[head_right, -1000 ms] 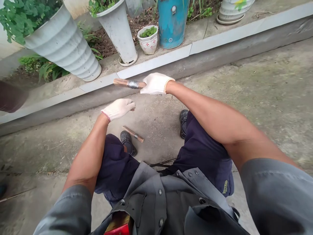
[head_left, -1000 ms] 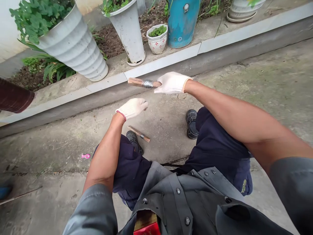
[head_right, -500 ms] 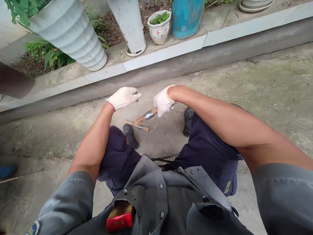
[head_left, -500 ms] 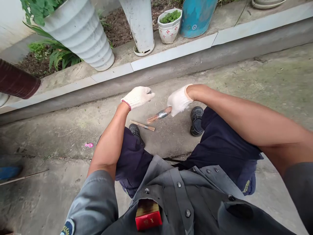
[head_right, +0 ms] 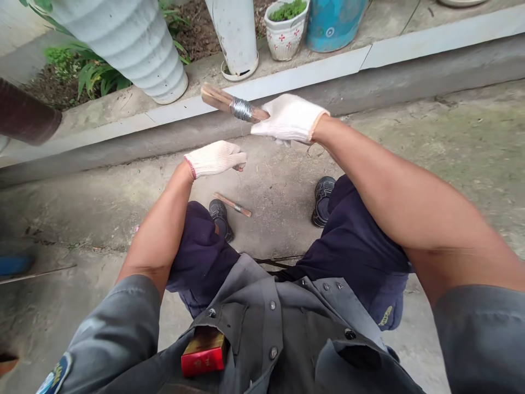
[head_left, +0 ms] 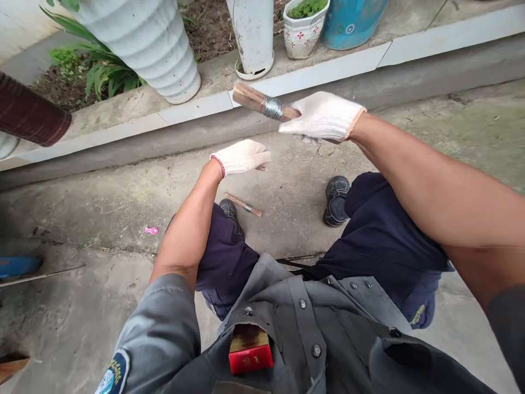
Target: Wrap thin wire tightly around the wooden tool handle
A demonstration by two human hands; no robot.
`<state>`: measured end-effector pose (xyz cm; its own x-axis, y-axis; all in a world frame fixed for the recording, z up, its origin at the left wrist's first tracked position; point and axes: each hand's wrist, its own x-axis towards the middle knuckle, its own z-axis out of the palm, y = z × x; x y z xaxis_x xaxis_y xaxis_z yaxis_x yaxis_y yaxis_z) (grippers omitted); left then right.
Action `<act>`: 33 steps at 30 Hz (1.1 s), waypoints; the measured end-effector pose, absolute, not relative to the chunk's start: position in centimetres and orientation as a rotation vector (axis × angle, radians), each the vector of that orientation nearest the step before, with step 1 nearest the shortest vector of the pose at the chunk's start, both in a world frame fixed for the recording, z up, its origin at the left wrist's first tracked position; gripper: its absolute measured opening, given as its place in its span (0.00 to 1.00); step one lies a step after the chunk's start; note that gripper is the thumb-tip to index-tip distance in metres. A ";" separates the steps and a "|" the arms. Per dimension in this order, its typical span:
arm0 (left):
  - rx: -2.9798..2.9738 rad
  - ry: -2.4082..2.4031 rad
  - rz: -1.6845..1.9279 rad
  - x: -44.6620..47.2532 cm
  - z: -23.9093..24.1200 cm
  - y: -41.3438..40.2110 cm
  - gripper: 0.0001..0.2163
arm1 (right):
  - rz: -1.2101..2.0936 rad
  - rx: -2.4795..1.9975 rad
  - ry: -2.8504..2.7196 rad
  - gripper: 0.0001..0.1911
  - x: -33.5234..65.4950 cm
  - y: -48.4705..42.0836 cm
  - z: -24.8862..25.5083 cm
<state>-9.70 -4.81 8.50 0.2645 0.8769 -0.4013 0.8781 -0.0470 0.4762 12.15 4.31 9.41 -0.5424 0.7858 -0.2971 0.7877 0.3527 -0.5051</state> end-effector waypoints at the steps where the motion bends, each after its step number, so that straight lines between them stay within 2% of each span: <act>1: 1.905 1.569 -0.011 -10.0 8.3 -4.7 0.18 | -1.081 1.495 2.567 0.24 12.3 3.8 9.7; 6: 1.931 1.585 -0.006 -11.3 7.3 -4.1 0.17 | -1.537 1.185 2.508 0.22 13.5 2.9 11.3; 8: 1.947 1.589 -0.010 -11.7 7.1 -3.9 0.15 | -1.570 1.000 2.399 0.21 14.1 3.0 11.6; 11: 2.046 1.622 -0.020 -11.8 6.9 -3.5 0.14 | -1.369 0.767 2.206 0.22 14.4 2.6 10.8; 13: 2.086 1.680 -0.014 -11.5 7.0 -3.4 0.16 | -1.210 0.674 2.139 0.19 13.8 2.0 9.5; 16: 2.065 1.747 -0.011 -10.8 7.3 -3.6 0.17 | -0.834 0.635 2.193 0.16 12.2 1.5 7.0; 19: 2.026 1.757 -0.035 -10.1 7.7 -3.9 0.17 | -0.389 0.766 2.305 0.12 10.7 2.4 5.3; 22: 1.952 1.686 -0.053 -9.7 8.2 -4.4 0.18 | -0.261 1.065 2.341 0.13 10.1 4.4 5.5; 26: 1.935 1.541 -0.019 -9.8 8.3 -4.8 0.17 | -0.495 1.268 2.451 0.20 10.6 5.8 8.3; 29: 1.969 1.489 -0.016 -10.1 8.0 -4.7 0.17 | -0.907 1.373 2.468 0.21 11.7 5.2 10.5; 31: 2.002 1.514 -0.029 -10.4 7.7 -4.5 0.17 | -1.204 1.319 2.450 0.20 12.7 4.6 11.5; 33: 2.016 1.578 -0.030 -10.7 7.4 -4.1 0.17 | -1.361 1.179 2.420 0.21 13.5 4.0 12.1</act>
<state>-10.69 -4.14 7.39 0.3026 0.8844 -0.3554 0.8973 -0.1387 0.4191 13.47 4.00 12.07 -0.6878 0.5683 -0.4515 0.6810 0.2899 -0.6725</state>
